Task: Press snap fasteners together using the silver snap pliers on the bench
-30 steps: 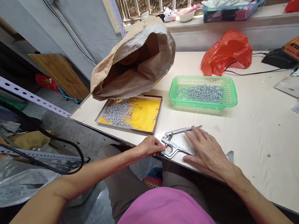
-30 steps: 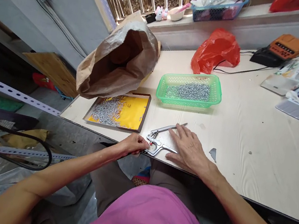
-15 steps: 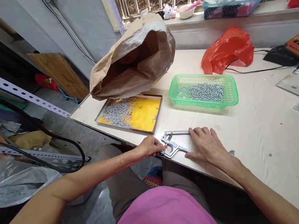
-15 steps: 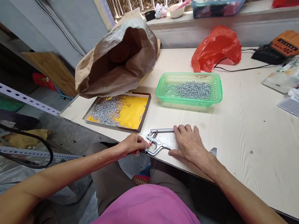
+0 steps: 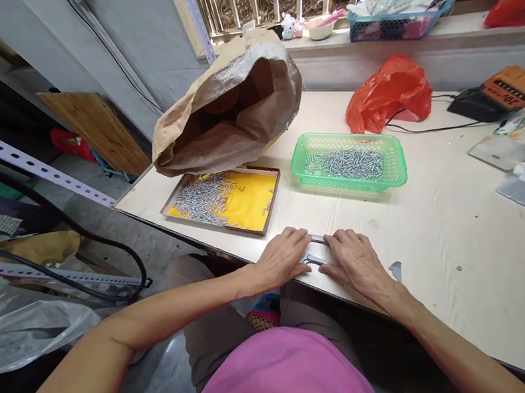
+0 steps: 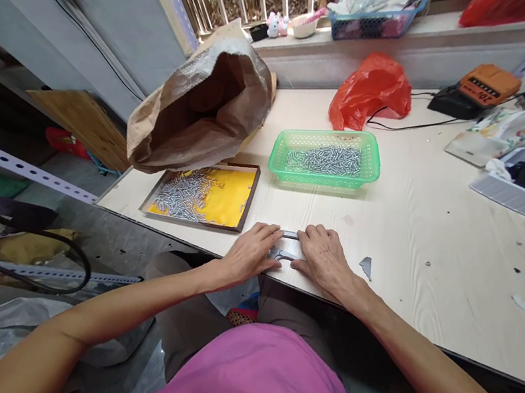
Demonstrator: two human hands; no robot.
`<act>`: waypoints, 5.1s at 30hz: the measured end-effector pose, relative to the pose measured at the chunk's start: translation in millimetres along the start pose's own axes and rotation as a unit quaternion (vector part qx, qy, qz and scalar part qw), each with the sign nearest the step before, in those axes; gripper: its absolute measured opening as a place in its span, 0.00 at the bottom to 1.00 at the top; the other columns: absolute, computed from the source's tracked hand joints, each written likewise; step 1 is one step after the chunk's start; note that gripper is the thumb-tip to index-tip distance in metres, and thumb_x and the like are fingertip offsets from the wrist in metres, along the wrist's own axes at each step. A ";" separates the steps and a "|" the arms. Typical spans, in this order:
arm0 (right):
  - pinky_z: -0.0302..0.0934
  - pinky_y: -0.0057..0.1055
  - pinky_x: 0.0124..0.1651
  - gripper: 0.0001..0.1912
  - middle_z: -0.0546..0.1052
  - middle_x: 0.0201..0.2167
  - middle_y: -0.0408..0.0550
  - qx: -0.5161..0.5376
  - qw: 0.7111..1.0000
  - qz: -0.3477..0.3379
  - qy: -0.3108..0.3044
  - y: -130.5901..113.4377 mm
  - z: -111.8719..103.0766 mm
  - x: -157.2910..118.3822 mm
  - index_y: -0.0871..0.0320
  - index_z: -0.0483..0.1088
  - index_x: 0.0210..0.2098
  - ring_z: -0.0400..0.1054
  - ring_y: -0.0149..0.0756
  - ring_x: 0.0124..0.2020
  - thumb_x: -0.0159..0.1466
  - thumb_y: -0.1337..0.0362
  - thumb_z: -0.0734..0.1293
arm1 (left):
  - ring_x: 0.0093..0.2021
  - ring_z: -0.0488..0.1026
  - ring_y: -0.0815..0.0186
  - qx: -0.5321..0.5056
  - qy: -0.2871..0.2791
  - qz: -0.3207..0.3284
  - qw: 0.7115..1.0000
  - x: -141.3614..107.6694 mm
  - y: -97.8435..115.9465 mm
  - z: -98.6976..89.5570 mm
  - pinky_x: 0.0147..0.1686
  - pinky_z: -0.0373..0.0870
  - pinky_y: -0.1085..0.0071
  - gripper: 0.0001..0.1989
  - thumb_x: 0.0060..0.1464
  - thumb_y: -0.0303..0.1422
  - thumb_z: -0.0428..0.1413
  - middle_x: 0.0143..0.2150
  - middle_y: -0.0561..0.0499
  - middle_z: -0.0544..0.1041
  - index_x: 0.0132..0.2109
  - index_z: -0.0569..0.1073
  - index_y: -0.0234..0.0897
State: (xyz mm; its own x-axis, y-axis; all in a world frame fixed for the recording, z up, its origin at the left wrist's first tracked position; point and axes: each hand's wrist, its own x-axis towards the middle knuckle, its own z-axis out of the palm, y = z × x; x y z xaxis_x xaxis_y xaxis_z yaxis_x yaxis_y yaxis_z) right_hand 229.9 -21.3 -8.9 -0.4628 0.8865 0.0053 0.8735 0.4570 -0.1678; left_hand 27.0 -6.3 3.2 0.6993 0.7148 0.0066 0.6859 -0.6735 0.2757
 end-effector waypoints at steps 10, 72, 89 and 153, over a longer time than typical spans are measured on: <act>0.57 0.37 0.39 0.23 0.71 0.40 0.54 0.000 1.000 0.007 -0.005 21.1 4.1 -17.1 0.58 0.65 0.46 0.64 0.46 0.41 0.56 0.51 0.68 | 0.48 0.65 0.55 0.034 -0.092 0.085 0.991 44.2 -10.2 4.2 0.45 0.65 0.61 0.32 0.52 0.47 0.58 0.49 0.41 0.68 0.58 0.60 0.34; 0.63 0.37 0.44 0.07 0.75 0.37 0.48 0.111 0.902 -0.084 0.409 36.2 -57.0 120.9 0.54 0.70 0.41 0.69 0.38 0.39 0.64 0.62 0.63 | 0.50 0.64 0.55 0.125 0.071 -0.447 0.883 2.6 -189.1 -54.3 0.40 0.67 0.65 0.15 0.57 0.39 0.54 0.44 0.39 0.74 0.40 0.77 0.29; 0.66 0.35 0.31 0.14 0.74 0.36 0.50 0.151 0.982 -0.058 0.097 -20.2 40.9 -3.9 0.48 0.70 0.46 0.71 0.38 0.30 0.67 0.57 0.56 | 0.48 0.68 0.59 0.068 0.102 -0.368 0.922 -0.9 -178.6 -71.5 0.45 0.65 0.68 0.11 0.57 0.27 0.49 0.43 0.42 0.75 0.40 0.76 0.32; 0.50 0.51 0.51 0.38 0.70 0.46 0.59 -0.036 0.998 -0.047 -0.024 29.9 4.5 27.2 0.62 0.67 0.50 0.62 0.52 0.46 0.50 0.41 0.68 | 0.15 0.57 0.76 -0.399 -0.120 -0.413 0.810 -27.8 -32.7 11.7 0.16 0.51 0.79 0.17 0.45 0.45 0.57 0.15 0.59 0.62 0.28 0.71 0.33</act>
State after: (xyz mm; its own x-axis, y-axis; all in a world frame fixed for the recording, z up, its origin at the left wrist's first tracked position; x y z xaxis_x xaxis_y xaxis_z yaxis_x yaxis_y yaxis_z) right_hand 242.8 16.2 -18.2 -0.5484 0.8357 -0.0295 0.8336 0.5435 -0.0981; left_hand -12.6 -6.4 -17.2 0.1528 0.7378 -0.6575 0.6578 0.4207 0.6248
